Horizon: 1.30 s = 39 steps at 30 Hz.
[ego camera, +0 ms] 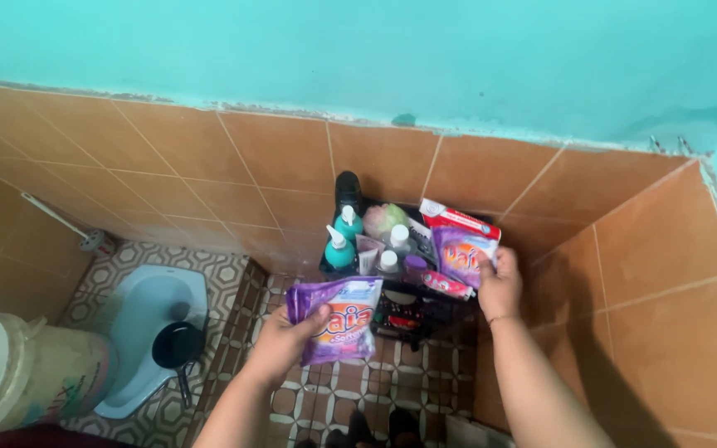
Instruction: The recorder is sorting and organizing various packets of laundry detergent and personal care items in a bathroom shelf.
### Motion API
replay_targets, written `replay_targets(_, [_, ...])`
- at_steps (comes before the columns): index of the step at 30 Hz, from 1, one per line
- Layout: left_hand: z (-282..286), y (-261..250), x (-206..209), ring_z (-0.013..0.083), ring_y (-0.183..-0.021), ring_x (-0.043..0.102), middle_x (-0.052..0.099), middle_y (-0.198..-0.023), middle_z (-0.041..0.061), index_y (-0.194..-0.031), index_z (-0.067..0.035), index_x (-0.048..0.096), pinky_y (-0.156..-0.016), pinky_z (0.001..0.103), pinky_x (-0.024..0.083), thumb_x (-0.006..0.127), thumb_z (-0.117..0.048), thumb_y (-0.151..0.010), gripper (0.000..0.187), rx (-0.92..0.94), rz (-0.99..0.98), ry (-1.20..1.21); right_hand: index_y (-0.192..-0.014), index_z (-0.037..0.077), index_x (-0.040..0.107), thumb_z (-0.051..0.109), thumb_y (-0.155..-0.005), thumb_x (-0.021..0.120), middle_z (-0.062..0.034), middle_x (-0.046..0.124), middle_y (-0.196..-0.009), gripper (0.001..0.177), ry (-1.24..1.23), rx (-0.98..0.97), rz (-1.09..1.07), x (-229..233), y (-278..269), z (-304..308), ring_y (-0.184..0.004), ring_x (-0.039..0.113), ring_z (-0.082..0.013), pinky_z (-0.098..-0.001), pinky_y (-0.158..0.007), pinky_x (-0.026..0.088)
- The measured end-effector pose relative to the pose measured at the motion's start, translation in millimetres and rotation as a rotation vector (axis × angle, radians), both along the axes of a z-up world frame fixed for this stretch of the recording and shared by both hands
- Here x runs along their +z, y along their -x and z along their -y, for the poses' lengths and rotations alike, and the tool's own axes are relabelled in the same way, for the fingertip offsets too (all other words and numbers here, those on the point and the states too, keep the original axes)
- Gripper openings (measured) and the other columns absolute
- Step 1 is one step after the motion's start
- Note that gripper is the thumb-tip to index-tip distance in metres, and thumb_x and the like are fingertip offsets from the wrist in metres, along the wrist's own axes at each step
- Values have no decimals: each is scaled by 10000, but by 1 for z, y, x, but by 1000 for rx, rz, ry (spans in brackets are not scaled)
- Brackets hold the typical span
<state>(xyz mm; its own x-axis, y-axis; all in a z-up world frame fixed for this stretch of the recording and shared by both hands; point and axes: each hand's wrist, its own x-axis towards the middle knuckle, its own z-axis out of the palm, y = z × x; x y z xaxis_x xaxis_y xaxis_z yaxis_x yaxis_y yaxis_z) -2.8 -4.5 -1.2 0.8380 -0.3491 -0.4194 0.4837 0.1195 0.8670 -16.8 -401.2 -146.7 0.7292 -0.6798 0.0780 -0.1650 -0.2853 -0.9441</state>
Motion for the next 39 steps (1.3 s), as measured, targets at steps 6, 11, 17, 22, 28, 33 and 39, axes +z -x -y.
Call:
replay_targets(6, [27,2,4,216,-871,753,786,-1025,140,-1154,-7,699,-824,388,608,736,-268,-887,375,-153,-146,94,-1214,39,551,217,-1063,642,-42,684,-1080,250,160,-45,324,73,42,-59,-980,633,-112,-289,-918,519])
replay_targets(11, [37,4,14,213,-887,767,789,-1049,147,-1166,-5,692,-830,398,617,719,-298,-895,400,-225,-192,133,-1237,18,548,162,-1050,641,-90,651,-1103,254,197,-169,216,32,41,-53,-1003,608,-140,-305,-938,494])
replay_targets(17, [12,9,-9,220,-900,754,787,-1052,141,-1169,-19,693,-830,398,616,725,-299,-891,397,-246,-207,76,-1231,29,472,98,-1073,577,-57,634,-1164,202,-121,-208,524,46,73,-95,-1045,601,-128,-279,-979,492])
replay_targets(22, [6,21,-22,202,-933,760,789,-1063,126,-1135,-20,720,-863,371,612,724,-301,-902,366,-370,-249,171,-1214,45,580,33,-944,553,-54,671,-1156,271,-472,331,418,61,91,-186,-1098,629,-149,-323,-997,512])
replay_targets(28, [-15,19,-4,275,-907,762,777,-1031,169,-1165,6,658,-842,449,626,702,-335,-900,434,-117,-281,58,-1165,156,683,148,-1038,639,-68,737,-1149,135,446,75,136,85,66,-154,-1131,609,-284,-428,-1019,466])
replay_targets(33, [-31,16,1,282,-919,761,763,-1079,180,-1212,4,643,-842,458,617,673,-305,-915,429,111,-261,222,-1220,243,721,338,-751,746,-131,716,-1169,479,691,51,-423,43,48,-68,-1038,661,-384,-467,-843,519])
replay_targets(39, [-26,23,10,292,-910,751,763,-1063,184,-1192,2,648,-826,484,610,661,-291,-913,405,164,-275,260,-1189,209,703,342,-926,689,-129,751,-1075,295,230,167,-447,59,1,-17,-989,722,-312,-421,-891,550])
